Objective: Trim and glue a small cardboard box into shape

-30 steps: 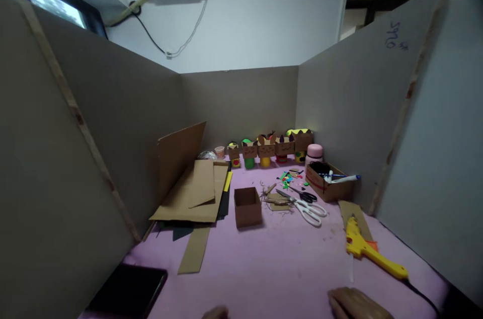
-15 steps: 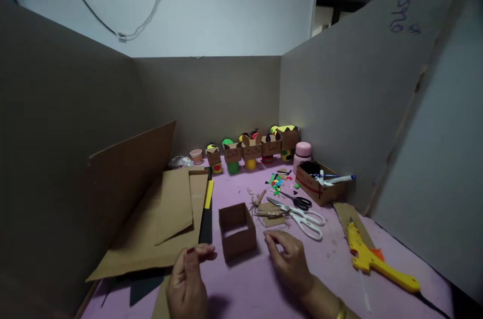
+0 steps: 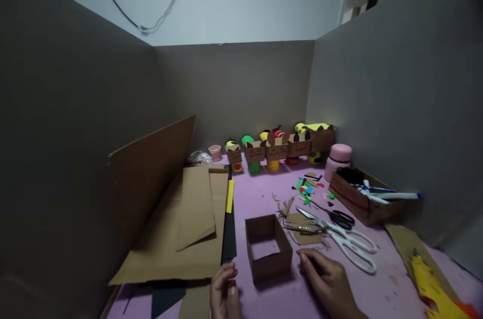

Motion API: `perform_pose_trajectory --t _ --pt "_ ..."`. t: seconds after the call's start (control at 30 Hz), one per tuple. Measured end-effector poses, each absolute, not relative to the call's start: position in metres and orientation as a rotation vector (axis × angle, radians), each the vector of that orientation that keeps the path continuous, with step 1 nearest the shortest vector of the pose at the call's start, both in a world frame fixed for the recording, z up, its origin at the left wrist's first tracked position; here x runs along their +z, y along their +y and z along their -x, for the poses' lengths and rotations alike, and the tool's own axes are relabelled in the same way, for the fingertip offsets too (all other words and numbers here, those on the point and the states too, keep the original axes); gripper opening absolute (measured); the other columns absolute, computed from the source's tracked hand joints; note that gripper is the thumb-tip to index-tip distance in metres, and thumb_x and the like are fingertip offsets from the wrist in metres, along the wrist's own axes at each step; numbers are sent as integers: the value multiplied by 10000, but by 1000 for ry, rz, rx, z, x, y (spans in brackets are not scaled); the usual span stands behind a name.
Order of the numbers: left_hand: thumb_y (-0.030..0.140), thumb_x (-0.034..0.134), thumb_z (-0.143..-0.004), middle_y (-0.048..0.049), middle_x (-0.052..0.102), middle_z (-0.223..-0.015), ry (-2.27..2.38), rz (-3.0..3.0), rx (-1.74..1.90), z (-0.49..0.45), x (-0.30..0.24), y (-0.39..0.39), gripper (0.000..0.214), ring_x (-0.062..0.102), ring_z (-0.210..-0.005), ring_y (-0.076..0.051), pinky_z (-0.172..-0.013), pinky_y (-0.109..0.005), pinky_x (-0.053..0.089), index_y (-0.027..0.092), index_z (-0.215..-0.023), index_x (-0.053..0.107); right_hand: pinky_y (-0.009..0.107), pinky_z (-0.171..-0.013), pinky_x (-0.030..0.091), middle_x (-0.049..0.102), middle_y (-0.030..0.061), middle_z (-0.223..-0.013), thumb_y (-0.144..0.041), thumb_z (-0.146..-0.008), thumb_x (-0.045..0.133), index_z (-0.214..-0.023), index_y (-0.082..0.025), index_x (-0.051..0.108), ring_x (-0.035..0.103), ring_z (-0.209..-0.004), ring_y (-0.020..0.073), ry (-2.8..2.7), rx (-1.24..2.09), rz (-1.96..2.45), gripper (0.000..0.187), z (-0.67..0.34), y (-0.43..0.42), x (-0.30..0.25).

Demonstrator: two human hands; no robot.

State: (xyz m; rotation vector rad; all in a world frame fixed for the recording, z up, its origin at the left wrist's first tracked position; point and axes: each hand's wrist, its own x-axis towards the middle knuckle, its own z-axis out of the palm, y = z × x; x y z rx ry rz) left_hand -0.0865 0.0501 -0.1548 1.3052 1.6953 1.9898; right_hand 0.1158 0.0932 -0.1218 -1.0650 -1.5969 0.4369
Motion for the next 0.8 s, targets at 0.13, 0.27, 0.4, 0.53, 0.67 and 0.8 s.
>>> perform_pose_trajectory --t 0.13,0.27,0.4,0.53,0.67,0.8 --pt "391 418 -943 -157 534 -1264 1774 -1456 2016 96 -127 47 220 543 -1206 -305 -958 -526 502 257 -1099 496 234 -493 530 715 54 -620 -437 -896 558 -773 -189 700 673 -539 204 -1530 536 1120 311 -116 93 -127" --pt "242 426 -938 -225 382 -1464 2244 -1940 1531 124 -83 61 403 349 -1394 -337 -1078 -577 375 179 -1335 392 241 -494 516 679 39 -594 -490 -880 565 -783 -176 695 649 -531 201 -1479 629 1136 353 -116 92 -128" --pt "58 583 -793 -278 481 -1409 2417 -1986 1252 158 -61 88 456 381 -1356 -444 -1016 -691 355 80 -1246 544 242 -460 475 636 27 -566 -522 -858 578 -785 -164 696 603 -508 191 -1432 718 1112 384 -117 90 -127" --pt "111 626 -855 -64 747 -986 2465 -2078 1153 179 -49 97 115 705 -947 -231 -848 -467 561 137 -954 679 245 -443 444 608 18 -554 -542 -831 604 -749 -167 689 560 -481 176 -1376 805 1069 393 -120 84 -126" --pt "123 428 -950 -153 720 -1168 2526 -2150 1447 172 -23 69 292 706 -1016 -257 -823 -398 570 159 -1151 636 241 -413 411 585 4 -549 -574 -813 610 -754 -166 692 518 -445 156 -1302 906 1024 420 -123 77 -124" --pt "206 406 -966 -161 680 -1257 2441 -2298 1781 145 11 15 332 662 -1120 -263 -938 -404 520 139 -1230 597 246 -461 421 612 10 -585 -582 -764 673 -755 -168 708 521 -494 155 -1221 1015 945 415 -123 67 -106"
